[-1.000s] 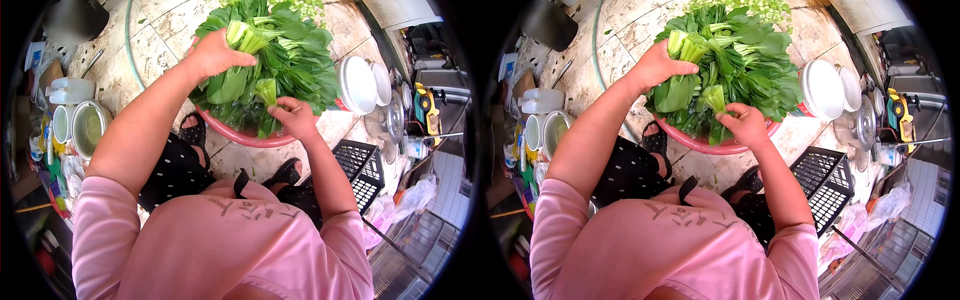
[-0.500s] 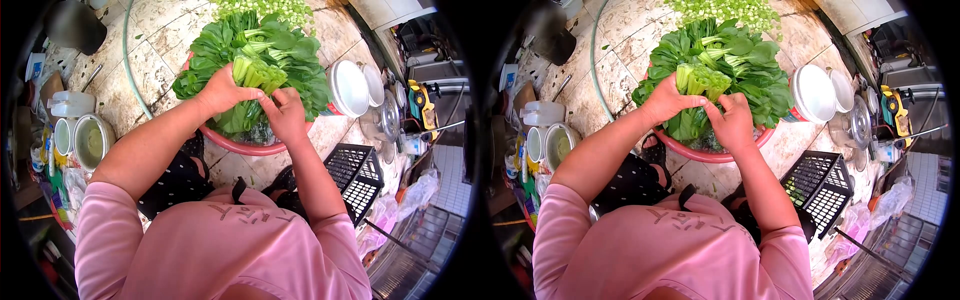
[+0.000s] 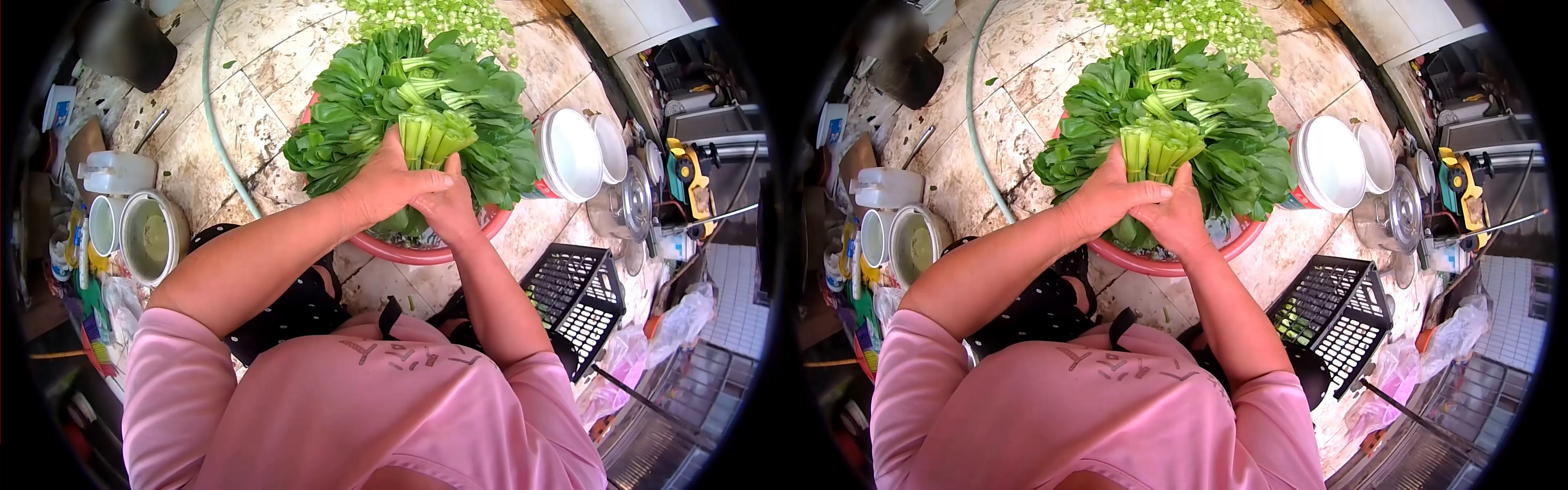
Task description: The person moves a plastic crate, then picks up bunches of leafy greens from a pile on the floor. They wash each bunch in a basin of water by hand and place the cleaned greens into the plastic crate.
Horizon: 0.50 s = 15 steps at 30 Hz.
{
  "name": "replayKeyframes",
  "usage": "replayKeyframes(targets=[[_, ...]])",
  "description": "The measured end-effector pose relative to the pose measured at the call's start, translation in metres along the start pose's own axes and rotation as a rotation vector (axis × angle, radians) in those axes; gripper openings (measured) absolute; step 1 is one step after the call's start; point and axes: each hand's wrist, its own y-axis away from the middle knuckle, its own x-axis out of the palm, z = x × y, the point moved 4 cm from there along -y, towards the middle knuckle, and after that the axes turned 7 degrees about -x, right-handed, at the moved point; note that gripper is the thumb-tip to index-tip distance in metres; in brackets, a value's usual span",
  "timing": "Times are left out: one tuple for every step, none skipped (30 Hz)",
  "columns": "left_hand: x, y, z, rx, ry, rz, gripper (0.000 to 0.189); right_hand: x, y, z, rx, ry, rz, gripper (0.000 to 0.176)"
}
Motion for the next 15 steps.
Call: replayKeyframes(targets=[[0.0, 0.002, -0.001, 0.0, 0.0, 0.0, 0.089, 0.0, 0.0, -0.001, 0.004, -0.038, -0.01, 0.078], [0.001, 0.003, -0.001, -0.036, -0.03, 0.018, 0.082, -0.002, 0.0, -0.001, 0.013, -0.003, -0.012, 0.077], [0.001, 0.004, 0.0, -0.071, -0.06, 0.038, 0.076, -0.003, -0.001, -0.004, 0.012, -0.002, -0.014, 0.077], [0.003, 0.004, -0.001, -0.07, -0.061, 0.043, 0.076, -0.004, -0.001, -0.007, -0.006, 0.034, -0.038, 0.076], [0.004, 0.004, -0.002, -0.051, -0.106, 0.039, 0.083, -0.007, -0.002, -0.008, -0.023, 0.07, -0.061, 0.075], [0.005, 0.006, -0.005, -0.033, -0.151, 0.034, 0.091, -0.008, -0.002, -0.008, -0.024, 0.072, -0.064, 0.075], [0.006, 0.008, -0.007, -0.032, -0.152, 0.038, 0.091, -0.01, -0.002, -0.008, -0.013, 0.093, -0.082, 0.078], [0.008, 0.01, -0.007, -0.096, -0.172, 0.046, 0.088, -0.013, -0.002, -0.007, -0.003, 0.115, -0.102, 0.08], [0.01, 0.012, -0.009, -0.16, -0.194, 0.056, 0.086, -0.016, -0.002, -0.006, -0.004, 0.117, -0.111, 0.08], [0.012, 0.013, -0.012, -0.158, -0.197, 0.068, 0.086, -0.02, -0.002, -0.004, -0.04, 0.102, -0.121, 0.08], [0.014, 0.013, -0.015, -0.152, -0.217, 0.067, 0.086, -0.024, -0.003, -0.001, -0.075, 0.089, -0.132, 0.079], [0.016, 0.012, -0.017, -0.146, -0.237, 0.068, 0.086, -0.03, -0.003, 0.003, -0.075, 0.096, -0.148, 0.079], [0.017, 0.01, -0.013, -0.143, -0.24, 0.085, 0.086, -0.036, -0.003, 0.01, -0.103, 0.145, -0.141, 0.079], [0.016, 0.006, -0.01, -0.056, -0.232, 0.092, 0.092, -0.043, -0.003, 0.018, -0.13, 0.195, -0.135, 0.078], [0.017, 0.003, -0.01, 0.032, -0.222, 0.103, 0.099, -0.052, -0.004, 0.025, -0.128, 0.207, -0.158, 0.078]])
